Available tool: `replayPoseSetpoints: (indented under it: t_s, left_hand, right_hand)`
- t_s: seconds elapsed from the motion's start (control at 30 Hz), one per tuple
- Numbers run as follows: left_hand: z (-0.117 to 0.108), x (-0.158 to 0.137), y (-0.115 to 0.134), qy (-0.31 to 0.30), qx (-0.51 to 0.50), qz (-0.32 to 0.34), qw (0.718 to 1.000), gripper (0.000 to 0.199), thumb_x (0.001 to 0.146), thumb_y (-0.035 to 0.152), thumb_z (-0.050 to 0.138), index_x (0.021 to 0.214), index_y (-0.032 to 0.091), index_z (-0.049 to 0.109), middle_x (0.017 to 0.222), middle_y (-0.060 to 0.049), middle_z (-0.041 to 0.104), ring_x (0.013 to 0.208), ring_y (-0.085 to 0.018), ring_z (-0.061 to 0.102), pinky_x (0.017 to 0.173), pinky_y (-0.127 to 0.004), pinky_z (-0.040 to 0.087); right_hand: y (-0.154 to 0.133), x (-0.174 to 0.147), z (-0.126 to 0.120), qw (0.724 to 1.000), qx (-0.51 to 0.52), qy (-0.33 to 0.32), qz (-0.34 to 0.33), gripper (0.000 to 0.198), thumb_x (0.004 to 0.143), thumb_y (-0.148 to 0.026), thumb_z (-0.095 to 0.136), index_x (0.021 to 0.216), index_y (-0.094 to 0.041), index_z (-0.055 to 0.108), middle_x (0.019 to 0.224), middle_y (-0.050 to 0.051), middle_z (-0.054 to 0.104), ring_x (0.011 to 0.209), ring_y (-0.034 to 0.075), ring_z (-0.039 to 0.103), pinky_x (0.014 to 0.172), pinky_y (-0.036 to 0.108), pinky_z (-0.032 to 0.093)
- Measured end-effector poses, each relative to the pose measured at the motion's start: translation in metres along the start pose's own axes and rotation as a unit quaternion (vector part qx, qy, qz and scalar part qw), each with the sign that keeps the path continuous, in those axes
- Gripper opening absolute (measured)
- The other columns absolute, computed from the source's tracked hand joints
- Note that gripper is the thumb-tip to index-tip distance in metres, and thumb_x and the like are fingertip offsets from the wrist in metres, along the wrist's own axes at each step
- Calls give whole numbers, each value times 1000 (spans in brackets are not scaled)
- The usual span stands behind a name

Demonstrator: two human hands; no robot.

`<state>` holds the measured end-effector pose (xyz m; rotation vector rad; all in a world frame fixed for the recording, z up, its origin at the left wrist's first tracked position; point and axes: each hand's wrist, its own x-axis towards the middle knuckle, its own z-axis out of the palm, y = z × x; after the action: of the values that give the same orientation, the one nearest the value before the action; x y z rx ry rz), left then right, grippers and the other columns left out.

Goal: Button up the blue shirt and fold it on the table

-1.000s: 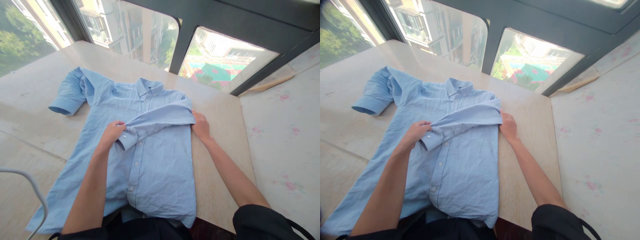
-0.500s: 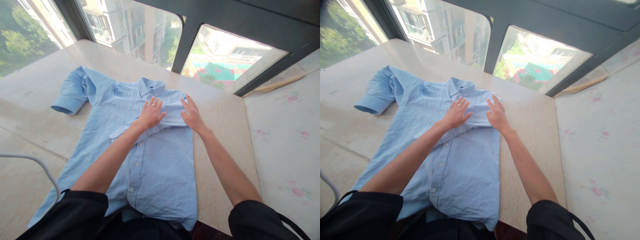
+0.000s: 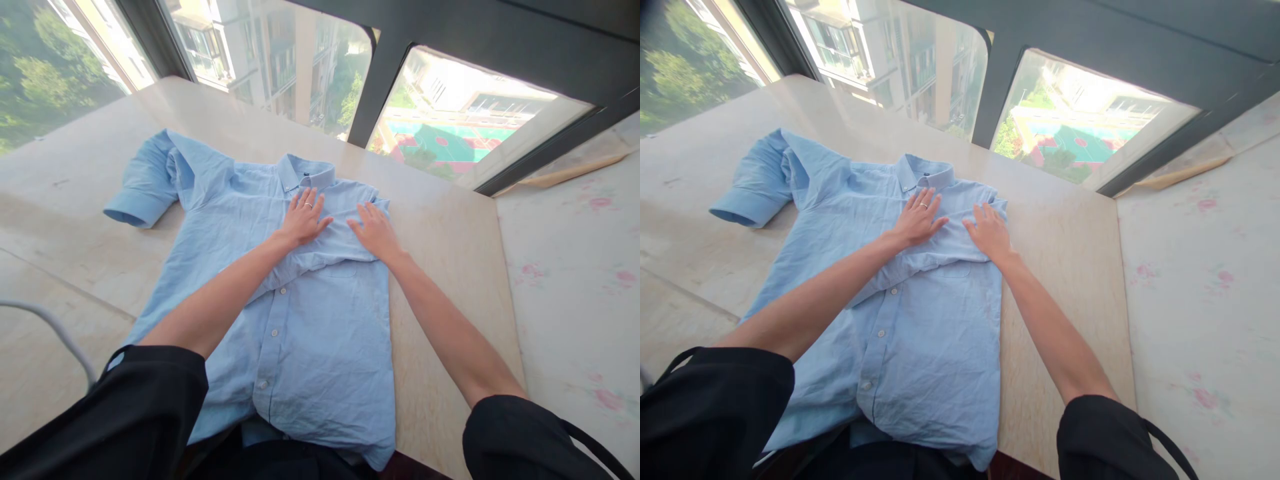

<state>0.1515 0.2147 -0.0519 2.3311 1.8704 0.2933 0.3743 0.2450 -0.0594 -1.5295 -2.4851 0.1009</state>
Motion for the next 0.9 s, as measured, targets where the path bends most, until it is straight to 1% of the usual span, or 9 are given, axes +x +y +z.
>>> replayPoseSetpoints:
  t_s: [0.13,0.23,0.3,0.4,0.47,0.57,0.67,0.77,0.9]
  left_hand:
    - [-4,32,-2,-18,10,64,998,65,103,49,25,156,12,28,163,-14,17,153,-29,5,122,-51,5]
    - [-1,53,-1,-87,19,69,994,63,103,48,23,156,15,28,163,-12,16,152,-29,4,119,-58,4]
    - [2,62,1,-101,24,61,993,63,102,49,25,155,15,30,162,-14,19,151,-32,9,117,-62,9]
    - [2,68,4,-34,14,57,998,58,101,44,29,142,9,49,150,-21,40,141,-36,30,113,-58,20]
    - [-2,72,4,23,-1,57,998,53,100,37,29,133,5,56,141,-24,47,134,-35,38,113,-54,22]
    - [-9,81,1,58,2,59,997,55,99,35,31,145,7,44,153,-23,32,143,-34,26,116,-53,16]
    - [-10,90,-7,-10,32,46,998,67,99,45,32,156,11,26,163,-17,9,151,-32,6,118,-55,8]
    - [-3,93,-17,-104,26,5,994,76,98,55,29,160,16,11,164,-15,0,152,-32,1,119,-54,10]
    - [6,91,-18,-92,13,-17,995,75,99,55,30,161,19,8,164,-16,3,152,-31,2,120,-53,7]
  right_hand:
    - [10,24,4,996,4,75,55,65,100,-48,36,149,-6,38,156,24,29,144,38,27,113,57,26]
    - [15,32,20,996,15,37,83,66,99,-48,38,149,-5,37,155,28,28,144,40,26,112,62,24]
    - [17,31,28,996,13,5,89,64,99,-46,38,149,-6,39,155,28,28,144,41,27,112,62,24]
    - [18,26,31,996,3,-14,84,62,100,-45,39,149,-8,41,156,27,27,145,41,26,114,59,22]
    - [18,24,28,997,4,-7,78,62,100,-46,39,149,-8,41,156,27,26,145,41,25,114,58,22]
    - [16,21,25,997,-5,37,69,66,100,-48,37,150,-6,37,159,27,19,147,40,20,115,59,20]
    - [10,18,22,998,-23,60,-2,63,102,-48,32,150,-8,39,161,23,18,150,36,13,117,61,13]
    - [4,15,20,990,-34,-13,-135,59,103,-44,28,147,-8,45,157,19,31,149,31,22,120,54,13]
    - [-2,12,17,980,-35,-71,-181,65,103,-47,27,147,-1,42,155,23,34,146,33,28,120,52,20]
